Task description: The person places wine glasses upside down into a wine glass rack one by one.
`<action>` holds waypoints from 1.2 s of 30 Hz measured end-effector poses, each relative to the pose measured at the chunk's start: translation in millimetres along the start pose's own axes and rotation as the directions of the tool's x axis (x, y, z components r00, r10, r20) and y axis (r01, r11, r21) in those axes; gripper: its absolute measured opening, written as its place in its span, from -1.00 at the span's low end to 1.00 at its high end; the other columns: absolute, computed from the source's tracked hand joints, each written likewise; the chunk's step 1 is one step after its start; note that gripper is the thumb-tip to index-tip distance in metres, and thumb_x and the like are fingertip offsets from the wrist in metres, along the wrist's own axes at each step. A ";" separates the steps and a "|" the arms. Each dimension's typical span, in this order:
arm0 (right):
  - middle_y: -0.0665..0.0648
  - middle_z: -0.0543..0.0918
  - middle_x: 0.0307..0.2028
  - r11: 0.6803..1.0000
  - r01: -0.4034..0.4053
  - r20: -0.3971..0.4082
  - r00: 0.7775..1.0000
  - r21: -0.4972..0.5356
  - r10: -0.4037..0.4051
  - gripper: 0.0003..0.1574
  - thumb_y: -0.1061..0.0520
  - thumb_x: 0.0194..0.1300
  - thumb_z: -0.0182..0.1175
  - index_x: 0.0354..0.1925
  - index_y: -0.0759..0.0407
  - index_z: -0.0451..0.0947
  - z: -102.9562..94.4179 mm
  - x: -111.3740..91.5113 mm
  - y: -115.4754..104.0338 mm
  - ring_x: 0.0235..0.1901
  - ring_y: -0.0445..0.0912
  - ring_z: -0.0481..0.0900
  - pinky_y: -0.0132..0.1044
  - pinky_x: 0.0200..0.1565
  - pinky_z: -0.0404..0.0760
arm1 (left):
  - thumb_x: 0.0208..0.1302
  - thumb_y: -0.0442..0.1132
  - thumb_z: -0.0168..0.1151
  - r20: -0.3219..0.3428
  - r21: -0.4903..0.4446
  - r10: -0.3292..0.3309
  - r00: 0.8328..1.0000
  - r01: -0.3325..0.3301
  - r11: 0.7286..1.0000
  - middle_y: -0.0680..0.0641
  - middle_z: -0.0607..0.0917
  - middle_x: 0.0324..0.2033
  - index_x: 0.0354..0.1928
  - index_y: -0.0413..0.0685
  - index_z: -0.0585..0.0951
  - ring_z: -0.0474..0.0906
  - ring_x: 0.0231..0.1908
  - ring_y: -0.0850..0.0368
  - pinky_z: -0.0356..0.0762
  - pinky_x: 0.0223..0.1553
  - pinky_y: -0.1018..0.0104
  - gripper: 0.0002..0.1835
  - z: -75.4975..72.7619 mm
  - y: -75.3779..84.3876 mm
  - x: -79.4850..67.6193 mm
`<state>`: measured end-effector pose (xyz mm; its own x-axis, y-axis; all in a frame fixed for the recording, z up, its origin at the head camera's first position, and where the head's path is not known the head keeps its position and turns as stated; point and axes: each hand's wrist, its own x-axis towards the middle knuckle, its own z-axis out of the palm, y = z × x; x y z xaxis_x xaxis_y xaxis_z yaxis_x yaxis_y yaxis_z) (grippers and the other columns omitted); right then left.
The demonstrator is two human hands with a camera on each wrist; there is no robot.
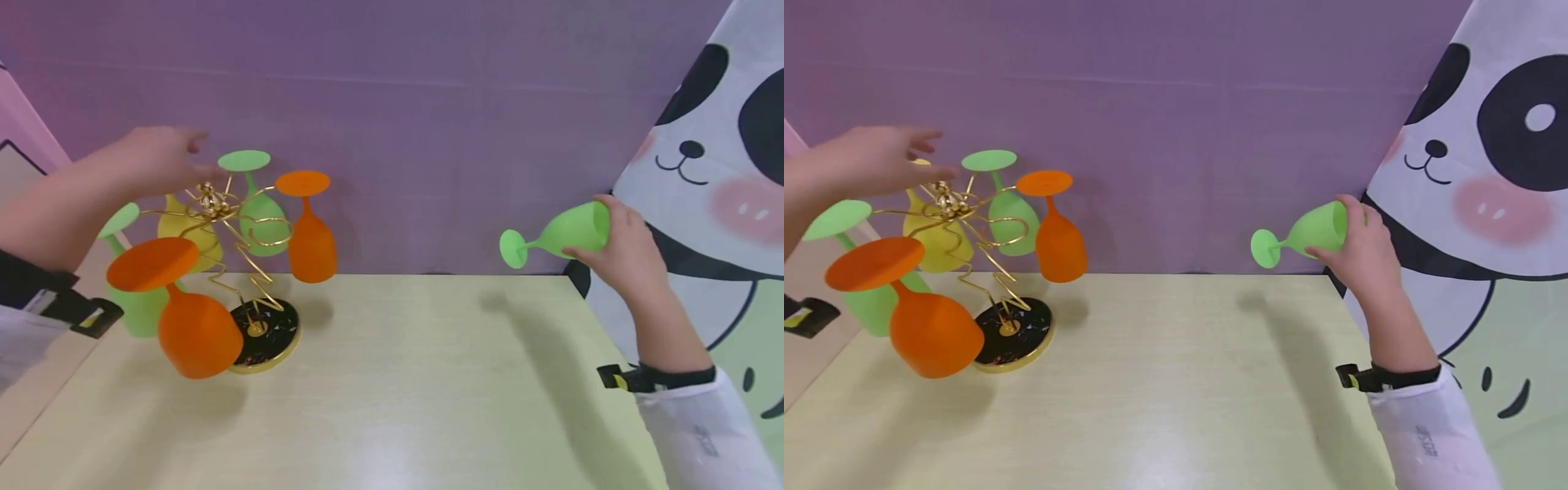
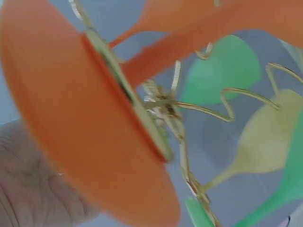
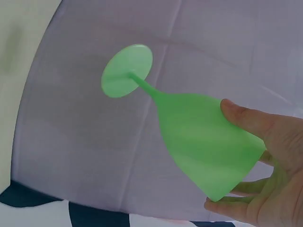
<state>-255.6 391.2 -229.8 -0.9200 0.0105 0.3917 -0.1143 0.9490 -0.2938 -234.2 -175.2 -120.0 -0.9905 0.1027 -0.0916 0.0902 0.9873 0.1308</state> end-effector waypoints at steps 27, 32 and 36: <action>0.21 0.17 0.31 0.828 -0.078 -0.059 0.989 0.556 0.133 0.13 -0.09 -0.01 0.37 0.32 -0.38 -0.15 38.5 -48.9 -41.2 0.15 0.14 0.26 0.09 -0.03 0.38 | 0.07 -0.22 0.32 -0.775 -0.210 0.278 0.568 -0.645 0.734 -0.07 0.27 0.29 0.34 -0.03 0.18 0.09 0.28 0.08 0.17 0.25 -0.05 -0.21 103.3 121.7 -86.3; 0.22 0.18 0.29 0.735 -0.155 0.000 0.979 0.660 0.206 0.13 -0.05 0.00 0.37 0.33 -0.36 -0.14 54.7 -55.9 -45.6 0.13 0.05 0.25 -0.05 0.02 0.39 | 0.09 -0.18 0.31 -0.738 -0.359 0.232 0.633 -0.660 0.659 -0.02 0.22 0.32 0.36 0.03 0.15 0.07 0.28 0.11 0.16 0.26 -0.06 -0.20 140.3 135.7 -77.8; 0.22 0.13 0.29 0.624 -0.225 0.080 0.965 0.748 0.251 0.12 -0.01 0.02 0.36 0.33 -0.33 -0.14 66.7 -61.4 -50.3 0.14 0.04 0.22 -0.23 0.00 0.45 | 0.12 -0.12 0.29 -0.667 -0.495 0.184 0.722 -0.614 0.615 0.05 0.15 0.34 0.37 0.16 0.10 0.06 0.28 0.13 0.18 0.23 -0.12 -0.19 164.3 139.5 -67.8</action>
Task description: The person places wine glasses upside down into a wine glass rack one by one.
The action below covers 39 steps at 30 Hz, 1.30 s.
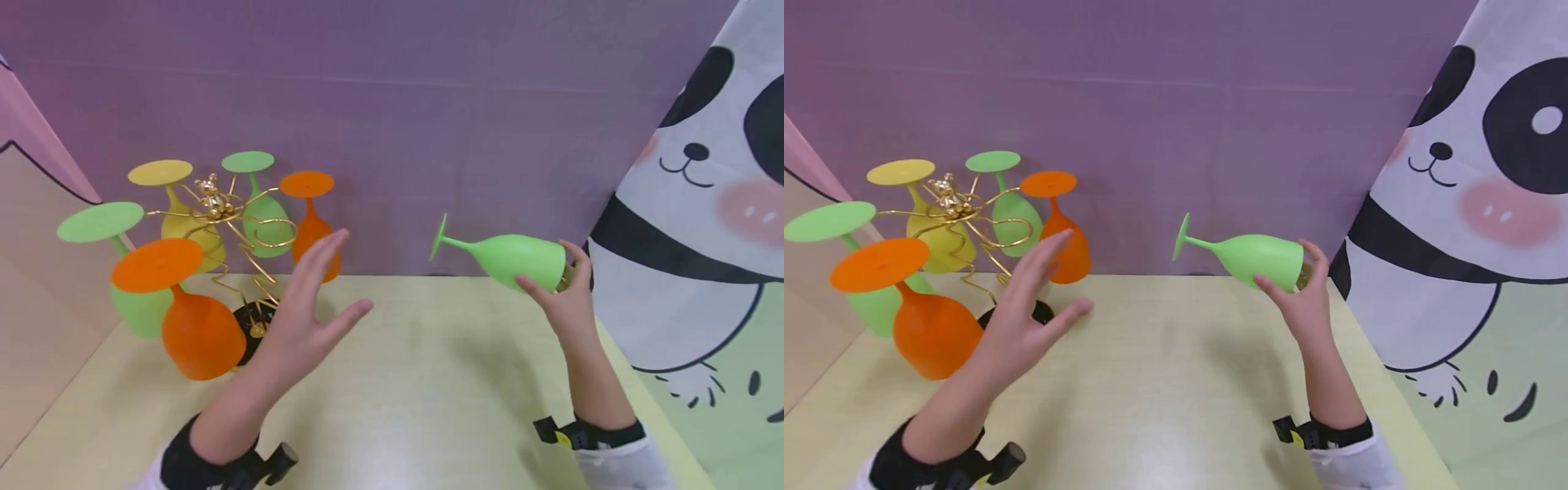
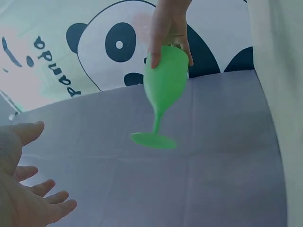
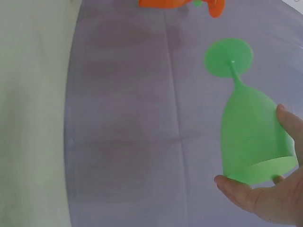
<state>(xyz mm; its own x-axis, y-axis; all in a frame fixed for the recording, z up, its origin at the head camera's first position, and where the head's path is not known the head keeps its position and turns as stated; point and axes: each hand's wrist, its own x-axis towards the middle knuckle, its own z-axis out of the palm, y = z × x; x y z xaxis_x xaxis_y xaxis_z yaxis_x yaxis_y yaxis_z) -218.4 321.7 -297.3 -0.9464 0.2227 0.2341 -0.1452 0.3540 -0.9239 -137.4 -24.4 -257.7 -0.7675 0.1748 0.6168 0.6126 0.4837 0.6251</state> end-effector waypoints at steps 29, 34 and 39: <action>0.19 0.23 0.15 0.744 -0.420 0.707 0.700 0.519 -0.098 -0.48 -0.04 0.46 -0.36 0.33 -0.04 -0.01 69.7 -48.8 25.7 0.08 0.17 0.37 0.06 0.08 0.44 | -0.11 -0.18 0.46 0.155 -0.323 -0.195 0.969 0.236 0.916 -0.01 0.02 0.37 0.41 0.22 -0.10 0.06 0.28 -0.02 0.23 0.20 -0.13 0.12 73.6 -63.8 -19.4; 0.21 0.26 0.15 0.707 -0.487 0.768 0.628 0.513 -0.125 -0.40 -0.18 0.45 -0.46 0.36 -0.05 -0.08 77.8 -55.5 21.9 0.09 0.21 0.38 0.03 0.11 0.42 | -0.13 -0.18 0.47 0.166 -0.364 -0.163 0.973 0.214 0.907 0.00 -0.01 0.37 0.40 0.35 -0.14 0.07 0.28 0.01 0.28 0.17 -0.12 0.16 76.1 -57.3 -20.2; 0.20 0.23 0.16 0.695 -0.507 0.786 0.602 0.511 -0.139 -0.35 -0.25 0.41 -0.46 0.36 -0.09 -0.11 87.1 -61.5 18.7 0.09 0.15 0.38 0.01 0.10 0.44 | -0.16 -0.19 0.48 0.174 -0.394 -0.155 0.973 0.213 0.894 -0.03 0.03 0.34 0.39 0.29 -0.11 0.07 0.27 0.03 0.30 0.18 -0.05 0.16 76.9 -49.2 -19.6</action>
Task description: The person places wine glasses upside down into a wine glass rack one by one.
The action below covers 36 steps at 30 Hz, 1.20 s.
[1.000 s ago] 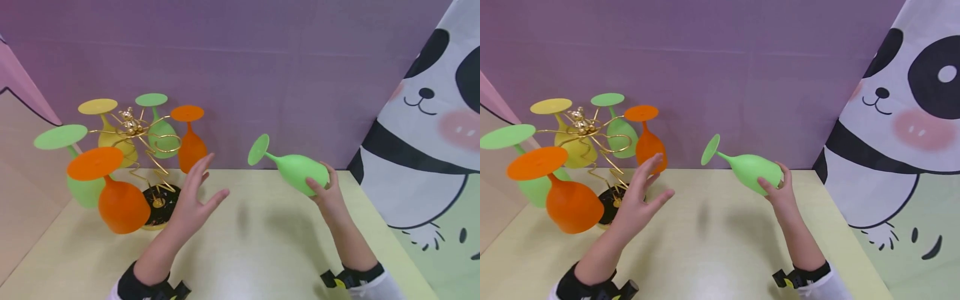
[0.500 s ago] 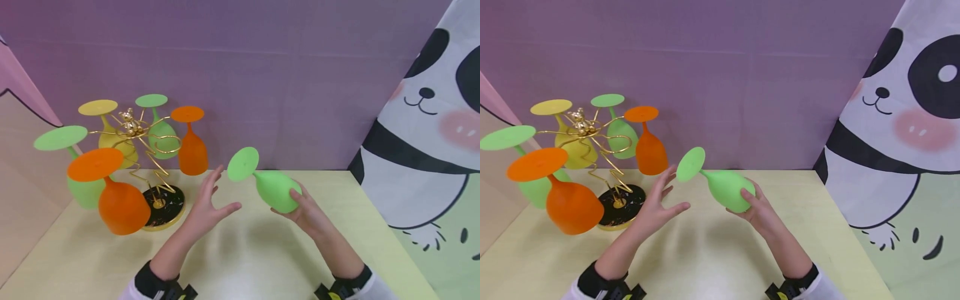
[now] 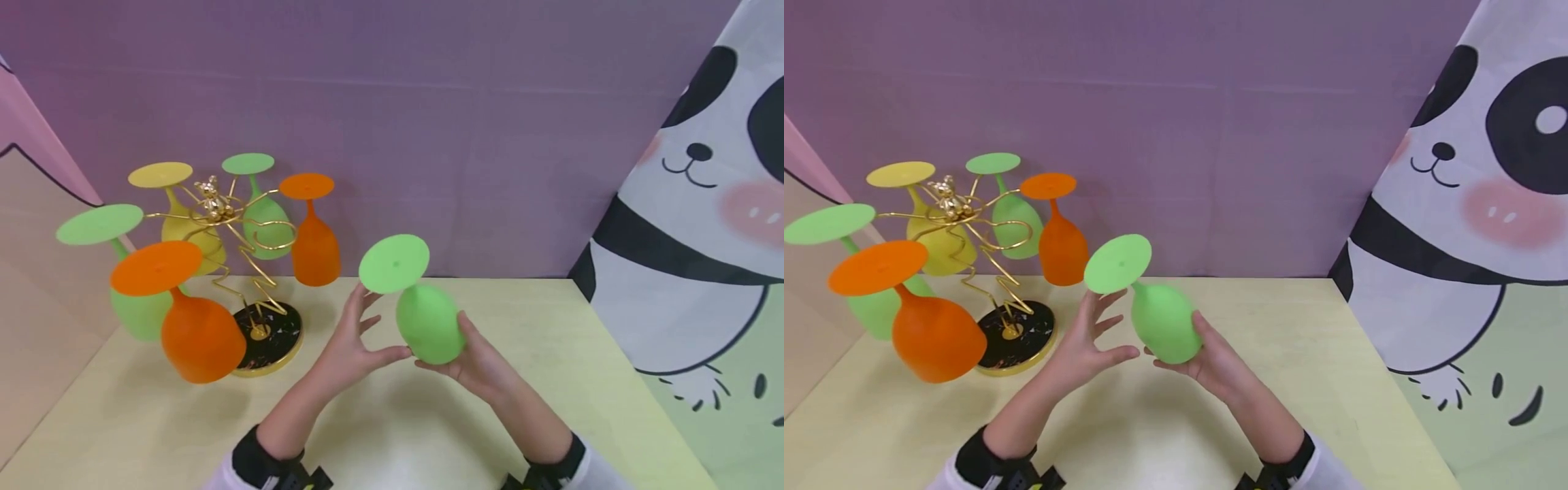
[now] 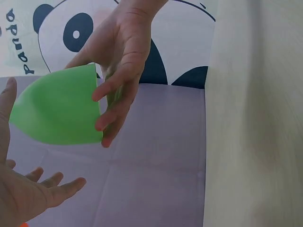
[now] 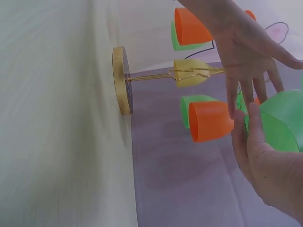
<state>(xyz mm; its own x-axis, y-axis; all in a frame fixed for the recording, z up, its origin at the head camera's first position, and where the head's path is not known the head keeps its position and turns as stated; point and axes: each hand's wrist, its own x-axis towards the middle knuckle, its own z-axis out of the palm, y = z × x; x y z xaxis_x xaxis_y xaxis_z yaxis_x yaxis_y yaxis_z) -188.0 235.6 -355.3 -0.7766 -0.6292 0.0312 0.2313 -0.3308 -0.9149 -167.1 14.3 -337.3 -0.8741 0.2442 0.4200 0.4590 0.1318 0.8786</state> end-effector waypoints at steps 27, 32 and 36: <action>0.12 0.32 0.15 0.997 0.002 0.142 0.990 0.079 -0.013 -0.24 -0.37 0.35 -0.40 0.36 -0.06 -0.08 28.7 7.2 6.4 0.12 0.08 0.37 -0.02 0.14 0.40 | -0.17 -0.10 0.49 -0.029 0.091 0.009 1.000 -0.007 0.996 -0.01 0.21 0.26 0.32 0.09 0.06 0.18 0.18 0.02 0.39 0.10 -0.04 0.02 8.9 13.3 -4.8; 0.12 0.31 0.15 0.998 0.005 0.155 0.988 0.066 -0.015 -0.21 -0.38 0.34 -0.39 0.37 -0.05 -0.10 30.8 6.8 6.0 0.13 0.06 0.36 -0.04 0.15 0.38 | -0.17 -0.12 0.50 -0.041 0.081 0.017 0.999 -0.014 0.997 -0.01 0.23 0.25 0.32 0.08 0.08 0.19 0.17 0.04 0.41 0.09 -0.01 0.01 8.0 15.8 -6.9; 0.08 0.33 0.15 0.999 0.009 0.158 0.987 0.049 -0.017 -0.22 -0.39 0.33 -0.41 0.37 -0.05 -0.09 31.1 5.3 6.3 0.13 0.03 0.36 -0.10 0.16 0.39 | -0.16 -0.12 0.49 -0.039 0.077 0.032 0.999 -0.029 0.997 -0.01 0.26 0.23 0.29 0.09 0.11 0.21 0.15 0.05 0.41 0.08 -0.03 -0.03 7.2 17.5 -7.9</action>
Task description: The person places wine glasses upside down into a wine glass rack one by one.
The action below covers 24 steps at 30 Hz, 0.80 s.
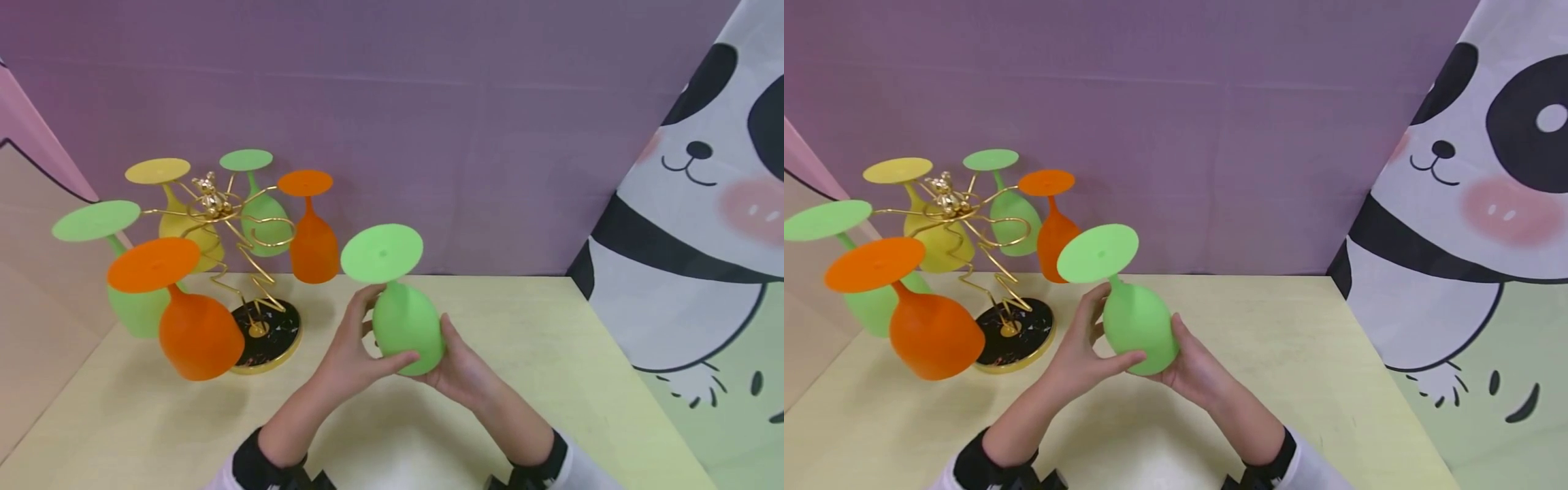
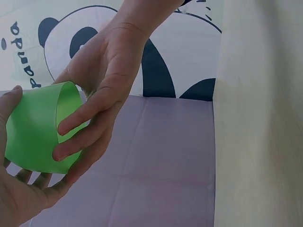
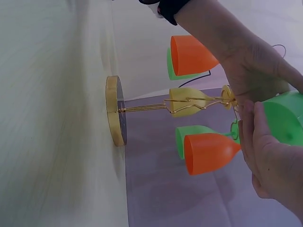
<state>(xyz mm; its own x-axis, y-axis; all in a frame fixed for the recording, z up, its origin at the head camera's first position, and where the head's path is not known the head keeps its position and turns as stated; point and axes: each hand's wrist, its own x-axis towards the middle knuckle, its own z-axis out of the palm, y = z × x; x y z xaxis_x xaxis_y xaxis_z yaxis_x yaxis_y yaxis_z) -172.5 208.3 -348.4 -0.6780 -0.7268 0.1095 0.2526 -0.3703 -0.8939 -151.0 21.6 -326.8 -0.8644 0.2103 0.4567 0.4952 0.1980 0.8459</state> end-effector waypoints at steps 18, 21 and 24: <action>0.11 0.33 0.20 0.997 0.053 0.100 0.994 -0.062 -0.047 -0.20 -0.35 0.38 -0.42 0.40 0.03 -0.15 -0.3 1.7 0.2 0.15 0.07 0.35 -0.06 0.17 0.37 | -0.14 -0.13 0.48 -0.017 0.012 0.066 0.998 -0.066 0.998 -0.02 0.30 0.19 0.27 0.16 0.17 0.24 0.14 0.08 0.41 0.09 -0.03 -0.09 -10.9 5.8 -3.8; 0.17 0.33 0.20 0.996 0.053 0.071 0.996 -0.065 -0.049 -0.17 -0.32 0.39 -0.38 0.39 0.12 -0.25 -2.3 1.0 0.9 0.14 0.10 0.36 0.00 0.16 0.38 | -0.15 -0.14 0.49 -0.078 0.063 0.067 0.995 -0.062 0.996 -0.02 0.30 0.19 0.27 0.15 0.18 0.25 0.14 0.08 0.42 0.07 -0.05 -0.09 -16.3 5.8 -4.2; 0.22 0.36 0.17 0.997 0.051 0.035 0.998 -0.065 -0.049 -0.17 -0.29 0.40 -0.35 0.36 0.16 -0.29 -5.7 -1.0 0.8 0.12 0.17 0.37 0.00 0.14 0.40 | -0.16 -0.14 0.49 -0.153 0.112 0.051 0.987 -0.034 0.993 -0.03 0.30 0.19 0.28 0.14 0.18 0.26 0.12 0.06 0.42 0.06 -0.08 -0.08 -23.9 4.3 -5.4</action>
<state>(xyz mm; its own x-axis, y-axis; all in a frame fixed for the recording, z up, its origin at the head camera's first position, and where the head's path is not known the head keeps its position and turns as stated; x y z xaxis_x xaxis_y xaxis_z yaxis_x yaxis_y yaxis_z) -175.5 212.1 -351.7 -0.6652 -0.7274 0.1685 0.1720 -0.3689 -0.9134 -146.3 -1.6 -319.1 -0.8409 0.0709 0.5365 0.5312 0.2970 0.7935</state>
